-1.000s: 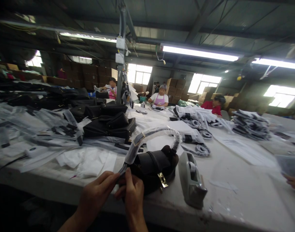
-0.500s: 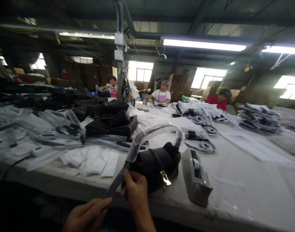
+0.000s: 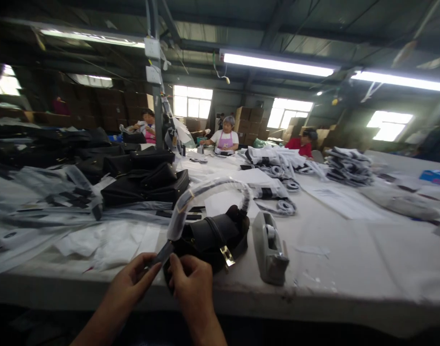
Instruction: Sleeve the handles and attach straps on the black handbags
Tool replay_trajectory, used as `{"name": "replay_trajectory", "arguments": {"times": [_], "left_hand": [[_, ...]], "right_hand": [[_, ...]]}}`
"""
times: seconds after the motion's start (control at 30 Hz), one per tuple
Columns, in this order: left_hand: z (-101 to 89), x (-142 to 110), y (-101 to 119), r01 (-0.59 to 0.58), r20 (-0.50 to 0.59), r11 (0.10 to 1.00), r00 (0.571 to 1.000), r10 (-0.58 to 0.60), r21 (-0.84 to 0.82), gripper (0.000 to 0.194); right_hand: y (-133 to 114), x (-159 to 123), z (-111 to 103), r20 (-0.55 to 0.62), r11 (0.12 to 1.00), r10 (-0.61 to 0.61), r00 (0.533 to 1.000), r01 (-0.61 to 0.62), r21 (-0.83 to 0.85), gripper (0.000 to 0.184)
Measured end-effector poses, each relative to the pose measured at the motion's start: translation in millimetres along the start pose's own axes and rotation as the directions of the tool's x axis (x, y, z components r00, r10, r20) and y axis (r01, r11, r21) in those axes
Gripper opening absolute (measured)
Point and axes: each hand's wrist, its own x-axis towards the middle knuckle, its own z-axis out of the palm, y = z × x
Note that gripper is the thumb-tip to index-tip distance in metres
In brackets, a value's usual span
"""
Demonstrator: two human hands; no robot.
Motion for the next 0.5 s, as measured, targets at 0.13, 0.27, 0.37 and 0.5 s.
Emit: {"name": "replay_trajectory", "arguments": {"times": [0.13,0.27,0.37,0.5], "left_hand": [[-0.5,1,-7,0.024,-0.092,0.999,0.996,-0.022,0.024,0.041],[4.0,-2,-8,0.061,-0.115,0.998,0.991,-0.063,-0.026,0.042],[7.7,-4,-3,0.105,-0.119,0.992,0.987,-0.113,-0.067,0.044],[10.3,-6,-1,0.13,-0.117,0.984,0.983,-0.144,-0.124,0.042]], "right_hand": [[1,-10,-72,-0.348,0.94,-0.256,0.902,0.15,-0.305,0.038],[7,-5,-170,-0.677,0.866,-0.324,0.661,-0.081,-0.493,0.038],[17,9,-222,-0.68,0.844,-0.223,0.698,-0.212,-0.493,0.048],[38,28,-243,-0.537,0.903,0.015,0.843,-0.242,-0.355,0.041]]}}
